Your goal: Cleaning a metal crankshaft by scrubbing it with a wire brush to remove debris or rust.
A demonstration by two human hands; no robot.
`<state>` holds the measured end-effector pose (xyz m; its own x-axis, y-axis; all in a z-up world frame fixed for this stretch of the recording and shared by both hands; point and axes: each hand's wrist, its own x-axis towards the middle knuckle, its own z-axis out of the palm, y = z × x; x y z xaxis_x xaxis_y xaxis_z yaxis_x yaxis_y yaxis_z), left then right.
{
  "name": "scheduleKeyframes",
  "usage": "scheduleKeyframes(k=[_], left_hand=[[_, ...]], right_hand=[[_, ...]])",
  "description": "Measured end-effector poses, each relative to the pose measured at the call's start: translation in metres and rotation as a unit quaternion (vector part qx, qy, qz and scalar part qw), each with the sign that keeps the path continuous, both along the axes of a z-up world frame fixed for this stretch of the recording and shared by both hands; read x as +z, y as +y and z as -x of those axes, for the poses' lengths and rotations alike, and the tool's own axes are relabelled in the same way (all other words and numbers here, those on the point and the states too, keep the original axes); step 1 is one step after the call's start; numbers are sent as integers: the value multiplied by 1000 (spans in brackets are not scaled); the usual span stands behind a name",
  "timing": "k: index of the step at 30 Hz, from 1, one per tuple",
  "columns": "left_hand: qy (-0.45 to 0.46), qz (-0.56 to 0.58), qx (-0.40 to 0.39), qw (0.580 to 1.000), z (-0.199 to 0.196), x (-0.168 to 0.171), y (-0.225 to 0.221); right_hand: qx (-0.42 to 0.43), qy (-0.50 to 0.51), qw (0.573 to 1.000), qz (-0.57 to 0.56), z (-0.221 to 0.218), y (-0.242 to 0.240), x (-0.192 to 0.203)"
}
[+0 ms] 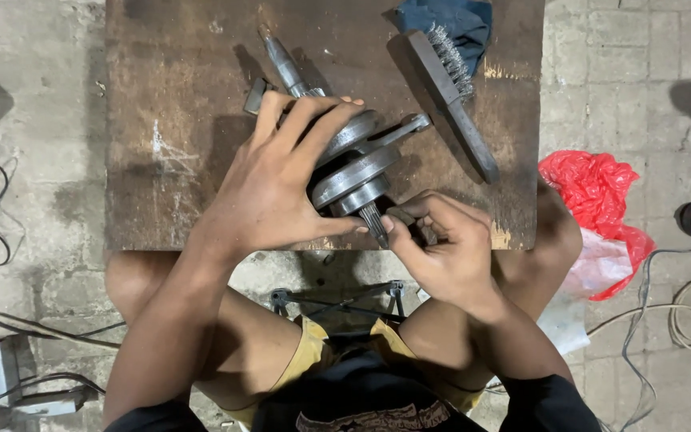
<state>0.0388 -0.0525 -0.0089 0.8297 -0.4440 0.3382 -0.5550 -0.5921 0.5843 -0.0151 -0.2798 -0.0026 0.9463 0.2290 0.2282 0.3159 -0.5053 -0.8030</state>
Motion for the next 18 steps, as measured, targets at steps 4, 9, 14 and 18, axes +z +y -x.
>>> scheduleKeyframes(k=[4,9,14,18], left_hand=[[-13,2,-2,1000,-2,-2,0],[-23,-5,-1,1000,-1,-1,0],[-7,0,2,1000,0,1,0],[-21,0,-3,1000,-1,-5,-1]], right_hand=[[7,-70,997,31,0,12,5],[16,-119,991,65,1,12,8],[29,-67,996,57,5,11,13],[13,-144,987,76,-3,19,6]])
